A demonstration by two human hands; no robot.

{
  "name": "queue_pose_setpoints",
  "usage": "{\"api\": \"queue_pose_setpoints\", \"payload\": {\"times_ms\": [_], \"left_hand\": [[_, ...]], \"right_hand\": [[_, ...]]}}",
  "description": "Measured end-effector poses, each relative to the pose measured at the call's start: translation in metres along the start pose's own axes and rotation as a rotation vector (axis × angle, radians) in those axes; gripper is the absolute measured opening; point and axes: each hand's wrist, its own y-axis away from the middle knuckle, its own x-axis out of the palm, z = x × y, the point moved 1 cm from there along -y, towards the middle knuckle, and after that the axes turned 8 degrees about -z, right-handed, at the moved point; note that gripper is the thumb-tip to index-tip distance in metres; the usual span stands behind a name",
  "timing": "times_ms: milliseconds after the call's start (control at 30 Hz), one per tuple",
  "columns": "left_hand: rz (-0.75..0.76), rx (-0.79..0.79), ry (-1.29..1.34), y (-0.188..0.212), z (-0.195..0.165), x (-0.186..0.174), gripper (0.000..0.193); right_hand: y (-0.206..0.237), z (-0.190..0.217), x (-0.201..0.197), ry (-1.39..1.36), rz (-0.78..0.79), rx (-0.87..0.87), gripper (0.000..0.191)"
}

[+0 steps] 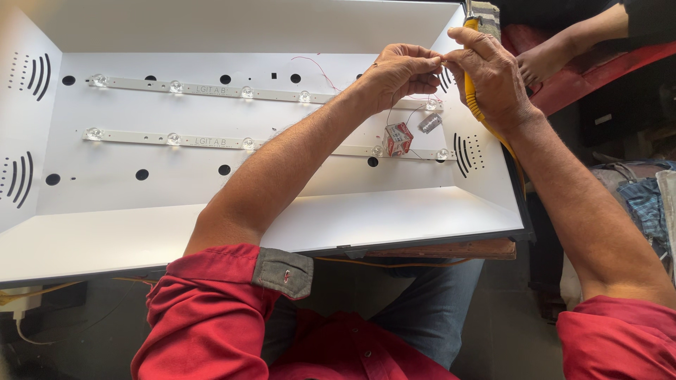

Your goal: The person solders wire connections on LED light strips seated inside a disassembled television backlight panel on a workbench. They hold a soldering iron, position wires against the strip terminals, and solder the joints, then reach into a drawer under the bench.

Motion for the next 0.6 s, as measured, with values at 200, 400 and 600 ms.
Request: {"api": "queue_pose_setpoints", "payload": {"times_ms": [200, 400, 600], "left_hand": [[0.010, 0.015, -0.003, -0.0014, 0.0021, -0.0003, 0.017], [0.005, 0.026, -0.013, -0.0007, 0.0010, 0.0011, 0.018], [-0.019, 0.002, -0.021, 0.0006, -0.0007, 0.0013, 0.020]], "right_hand": [[0.0033, -0.0022, -0.0001, -0.009, 0.003, 0.014, 0.007], [0.0068, -0.0032, -0.0003, 0.000, -0.004, 0.019, 0.012], [0.0093, -0.0039, -0.0011, 0.002, -0.004, 0.044, 0.014]]}}
